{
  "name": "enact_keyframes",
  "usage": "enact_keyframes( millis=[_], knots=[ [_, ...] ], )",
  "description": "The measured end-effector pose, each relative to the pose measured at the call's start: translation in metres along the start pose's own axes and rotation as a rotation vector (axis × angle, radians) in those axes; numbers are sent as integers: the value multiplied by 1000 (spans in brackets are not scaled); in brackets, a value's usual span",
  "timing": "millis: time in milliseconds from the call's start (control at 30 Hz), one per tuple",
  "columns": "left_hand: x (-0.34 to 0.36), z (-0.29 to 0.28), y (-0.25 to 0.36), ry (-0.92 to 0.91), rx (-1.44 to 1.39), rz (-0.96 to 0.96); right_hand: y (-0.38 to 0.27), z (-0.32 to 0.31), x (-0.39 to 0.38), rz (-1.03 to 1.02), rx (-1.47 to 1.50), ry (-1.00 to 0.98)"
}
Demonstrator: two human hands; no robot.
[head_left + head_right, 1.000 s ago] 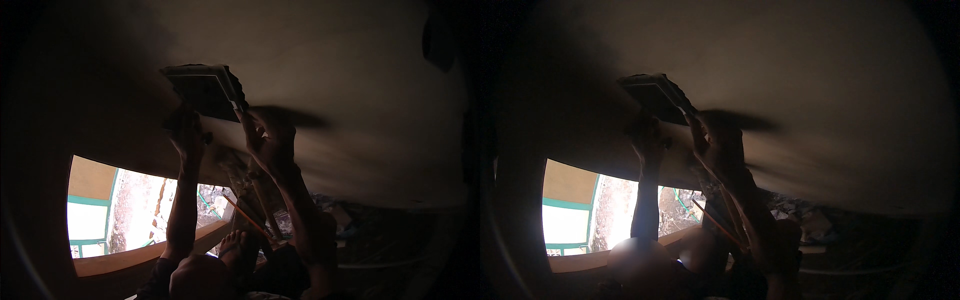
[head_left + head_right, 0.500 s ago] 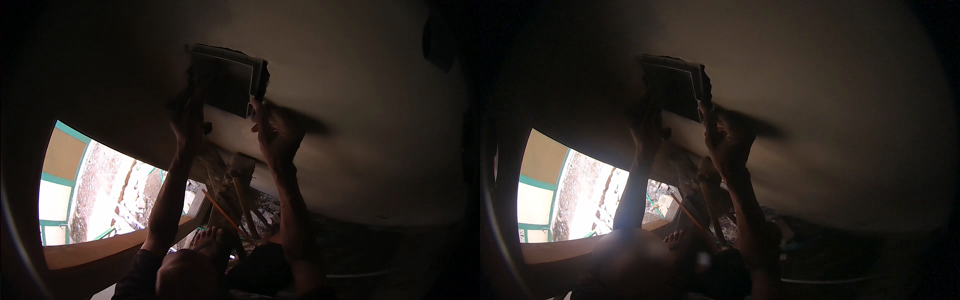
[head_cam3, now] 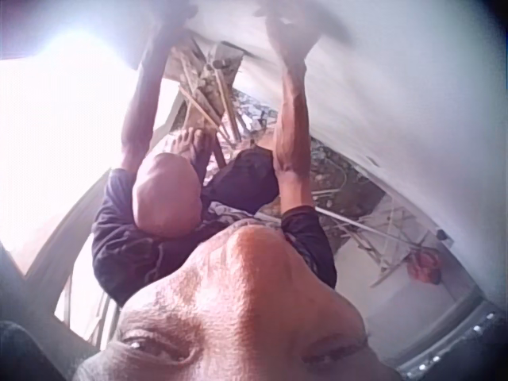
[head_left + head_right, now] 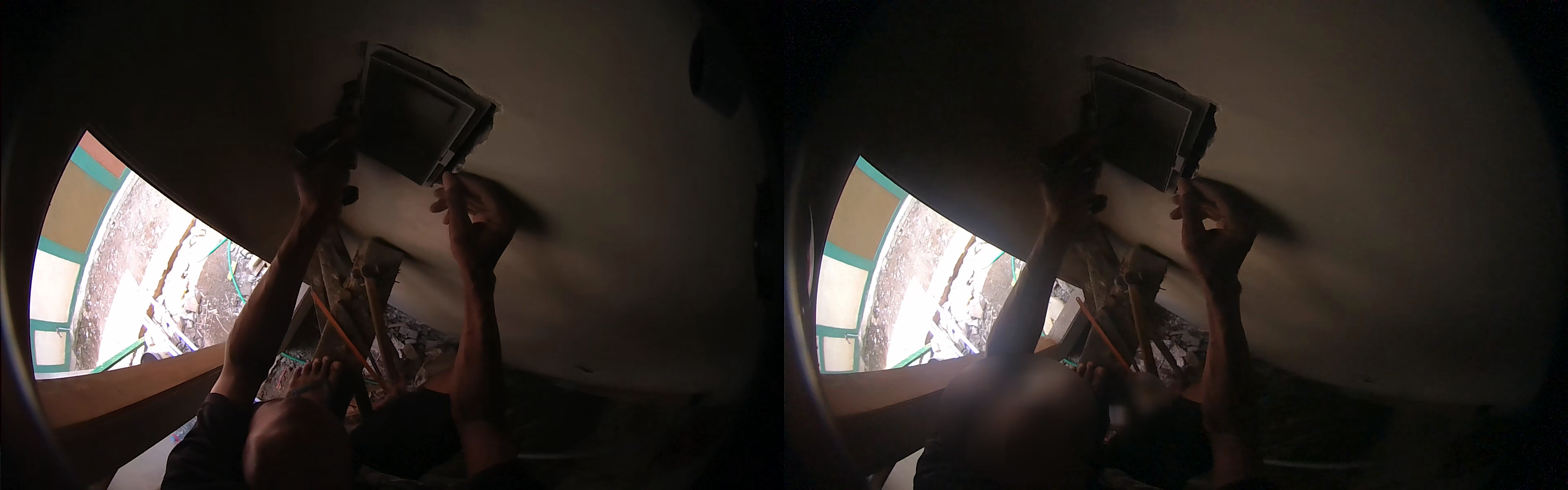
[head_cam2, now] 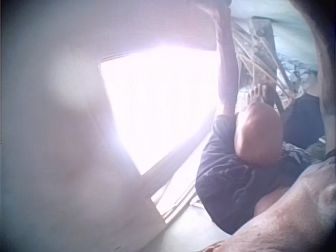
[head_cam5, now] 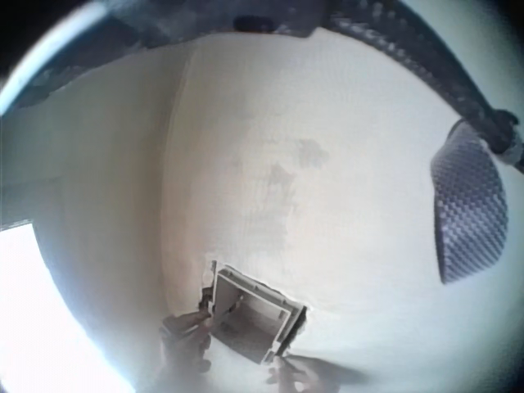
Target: The person uses a hammer and chisel to break away plaster from a ceiling to create a square opening. They then insert a plastic electrical box into the hole and tap it into place.
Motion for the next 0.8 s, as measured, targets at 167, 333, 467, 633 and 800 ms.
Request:
enact_keyframes(
  millis=[167,333,467,633,800],
  knots=[
    [-12,15,23,142,-240,-94,3,-3,0,15,10,11],
    [-12,12,10,160,-250,-75,5,0,-7,92,-6,15],
    [-12,13,7,152,-206,-69,12,-3,-8,57,-44,19],
    [-6,11,-6,182,-214,190,25,2,-15,27,-42,15],
    [-4,13,-12,224,-274,104,30,4,-15,-9,-60,29]
  ],
)
Point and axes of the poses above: each hand's wrist, its own x-axis towards the middle knuckle, its own z-axis out of the palm, y = z × x, the point moved 6 cm from there along x, towards the middle knuckle, and after that the axes turned 10 degrees about -x, right-handed, at the moved point
